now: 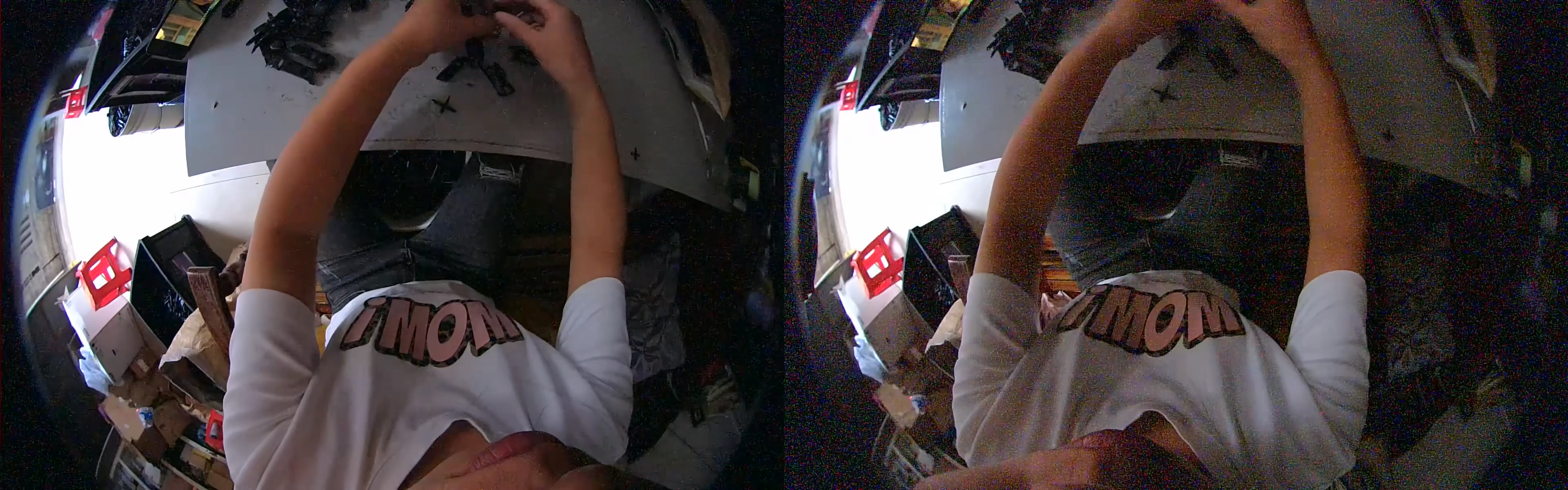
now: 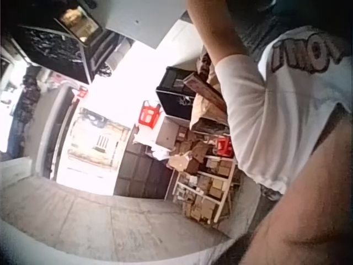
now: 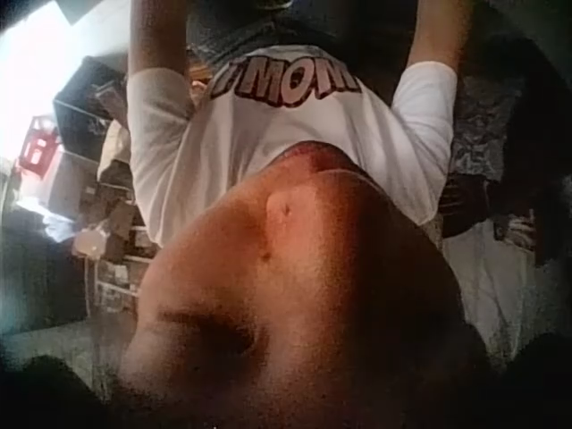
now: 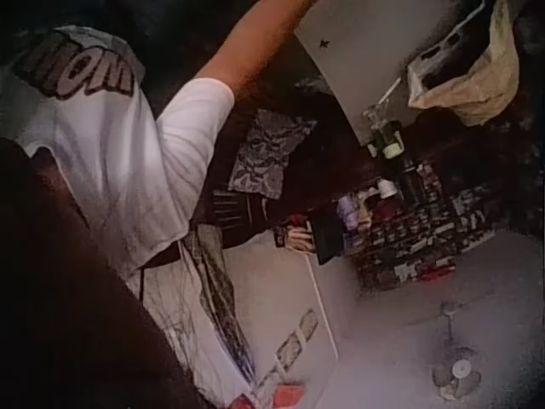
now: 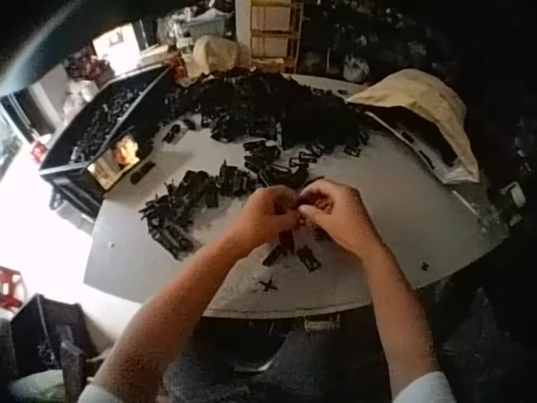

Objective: Assembling small black plastic hardware components at a workbench.

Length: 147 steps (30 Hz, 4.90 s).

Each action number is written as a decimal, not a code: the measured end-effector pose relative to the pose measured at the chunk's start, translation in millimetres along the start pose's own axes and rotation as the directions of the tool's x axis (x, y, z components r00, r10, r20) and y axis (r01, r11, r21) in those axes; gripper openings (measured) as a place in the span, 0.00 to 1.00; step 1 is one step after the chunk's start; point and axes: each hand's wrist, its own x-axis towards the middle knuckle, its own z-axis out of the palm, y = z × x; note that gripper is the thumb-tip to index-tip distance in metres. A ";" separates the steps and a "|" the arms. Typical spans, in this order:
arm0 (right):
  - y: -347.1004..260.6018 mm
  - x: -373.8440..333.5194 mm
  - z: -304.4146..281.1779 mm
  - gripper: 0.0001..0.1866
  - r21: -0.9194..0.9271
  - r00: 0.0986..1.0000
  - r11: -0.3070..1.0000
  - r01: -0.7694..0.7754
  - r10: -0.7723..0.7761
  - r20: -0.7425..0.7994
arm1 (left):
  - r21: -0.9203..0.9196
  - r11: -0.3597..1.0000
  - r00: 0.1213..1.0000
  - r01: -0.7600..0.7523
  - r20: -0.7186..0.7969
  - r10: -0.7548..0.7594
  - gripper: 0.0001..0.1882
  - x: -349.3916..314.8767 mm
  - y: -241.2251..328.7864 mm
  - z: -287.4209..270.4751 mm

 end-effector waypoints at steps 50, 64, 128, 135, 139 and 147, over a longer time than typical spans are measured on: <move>20.7 -59.3 15.8 0.16 -0.373 0.966 0.892 0.257 -0.226 0.126 | 0.270 0.962 0.993 0.044 -0.119 -0.012 0.15 -138.0 -4.9 -19.0; -37.6 -91.1 76.3 0.17 -0.470 0.892 0.766 0.438 -0.435 0.122 | 0.419 0.906 0.968 -0.065 -0.195 0.160 0.18 -140.2 -15.3 -11.1; -20.4 35.2 50.9 0.16 -0.374 0.979 0.914 0.156 -0.094 0.178 | 0.817 0.475 0.927 0.327 -0.375 0.006 0.15 -150.7 46.0 -109.4; 1.5 13.1 31.5 0.13 -0.354 0.890 0.867 0.350 -0.426 -0.164 | 0.669 0.698 0.923 0.255 -0.384 0.031 0.14 -164.6 22.2 -97.2; 9.4 -38.9 26.4 0.15 -0.391 0.956 0.918 0.062 -0.167 -0.240 | 0.533 0.840 0.947 0.098 -0.310 0.086 0.15 -169.0 12.1 -75.1; 11.6 -91.1 34.6 0.13 -0.597 0.950 0.801 -0.052 -0.145 -0.276 | 0.415 0.910 0.977 -0.008 -0.189 0.095 0.16 -158.8 16.2 -31.5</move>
